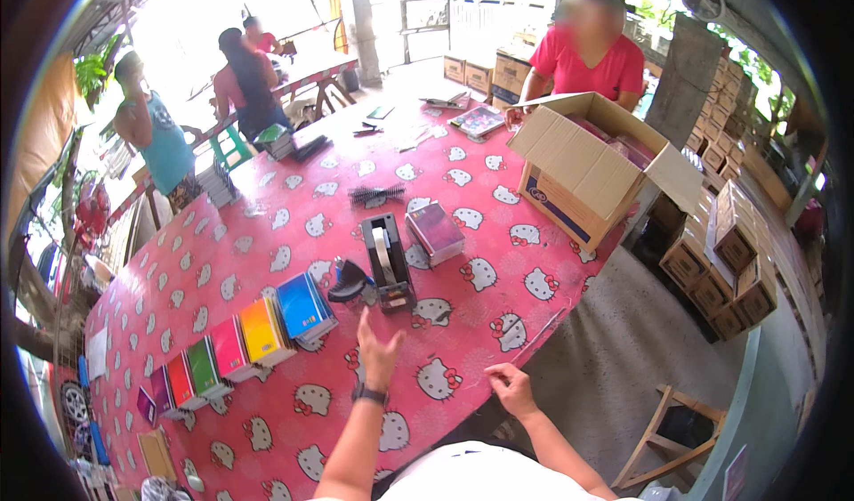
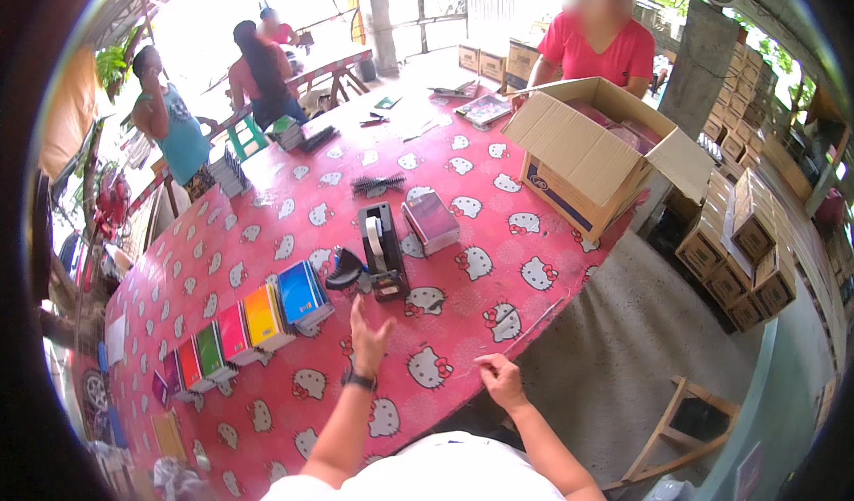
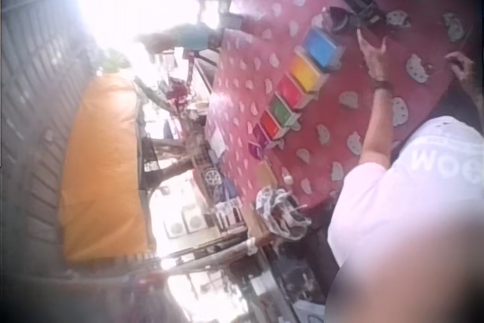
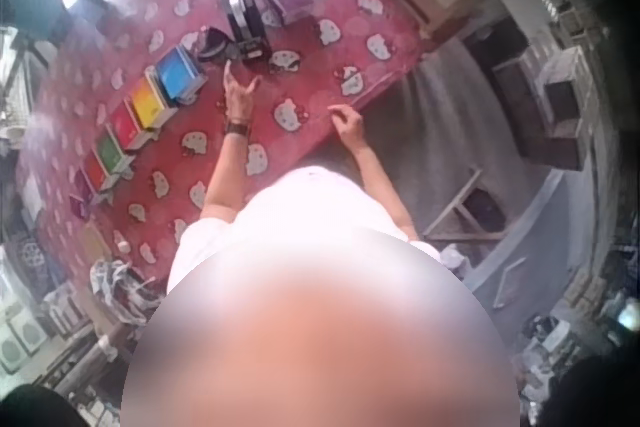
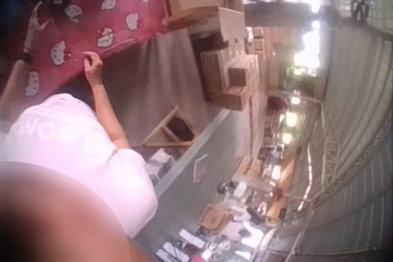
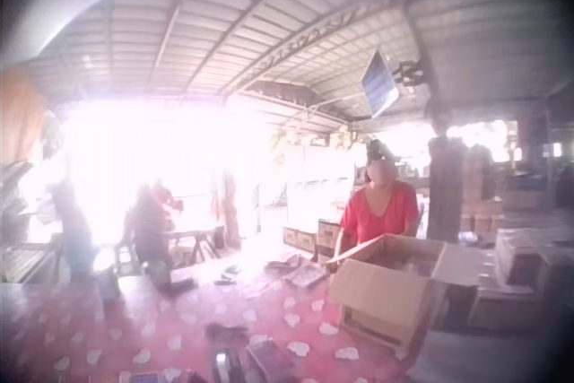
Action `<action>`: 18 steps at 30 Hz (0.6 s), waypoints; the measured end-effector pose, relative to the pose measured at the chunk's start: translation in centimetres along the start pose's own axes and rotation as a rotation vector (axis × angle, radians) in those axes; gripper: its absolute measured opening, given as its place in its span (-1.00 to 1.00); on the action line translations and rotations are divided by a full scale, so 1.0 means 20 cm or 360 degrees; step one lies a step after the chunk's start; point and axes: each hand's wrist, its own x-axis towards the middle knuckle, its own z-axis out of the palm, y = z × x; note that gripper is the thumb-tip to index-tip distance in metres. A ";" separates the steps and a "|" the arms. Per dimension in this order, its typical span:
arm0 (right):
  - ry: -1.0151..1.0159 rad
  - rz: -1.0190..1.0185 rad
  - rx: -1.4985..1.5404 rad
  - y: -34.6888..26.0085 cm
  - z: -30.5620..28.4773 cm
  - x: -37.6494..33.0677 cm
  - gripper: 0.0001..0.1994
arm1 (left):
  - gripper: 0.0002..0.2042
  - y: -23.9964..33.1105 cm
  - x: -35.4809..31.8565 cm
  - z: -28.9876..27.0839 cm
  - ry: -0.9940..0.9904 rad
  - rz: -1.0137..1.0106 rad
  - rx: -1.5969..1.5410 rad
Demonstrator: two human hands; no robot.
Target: The person stacks colorful notebooks on a table, places them into plastic bags, and seals the bags. They then move to a stack of cardboard boxes, pick one up, and carry it across the room.
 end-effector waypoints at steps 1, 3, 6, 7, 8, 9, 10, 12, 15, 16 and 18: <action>0.0020 0.0120 0.0068 0.04 -0.09 -0.03 -0.85 | -0.16 0.00 0.07 0.10 0.0091 0.0054 0.0143; 0.0114 0.0171 0.0155 0.12 -0.25 -0.06 -0.85 | -0.07 -0.06 0.16 0.26 -0.0064 -0.0281 -0.0361; 0.0160 0.0267 0.0100 0.25 -0.51 -0.13 -0.83 | -0.03 0.15 0.19 0.38 0.0130 -0.0529 -0.0174; 0.0175 0.0291 0.0092 0.30 -0.58 -0.15 -0.83 | -0.03 0.18 0.21 0.43 0.0232 -0.0506 -0.0066; 0.0167 0.0341 0.0110 0.33 -0.64 -0.16 -0.84 | -0.03 0.19 0.21 0.50 0.0329 -0.0491 0.0028; 0.0158 0.0390 0.0127 0.35 -0.70 -0.16 -0.84 | -0.03 0.19 0.21 0.56 0.0426 -0.0477 0.0124; 0.0147 0.0439 0.0144 0.37 -0.75 -0.17 -0.84 | -0.02 0.16 0.22 0.59 0.0494 -0.0438 0.0224; 0.0125 0.0425 0.0111 0.36 -0.87 -0.13 -0.86 | -0.02 0.18 0.24 0.66 0.0494 -0.0504 0.0174; -0.0026 0.0335 0.0152 0.22 -1.09 0.03 -0.88 | -0.04 0.20 0.25 0.69 0.0389 -0.0530 0.0093; -0.0078 0.0283 0.0163 0.11 -1.17 0.13 -0.89 | -0.07 0.18 0.24 0.69 0.0349 -0.0443 0.0040; -0.0125 -0.0121 -0.0059 -0.21 -1.34 0.38 -0.92 | -0.15 0.18 0.15 0.63 0.0471 -0.0167 0.0289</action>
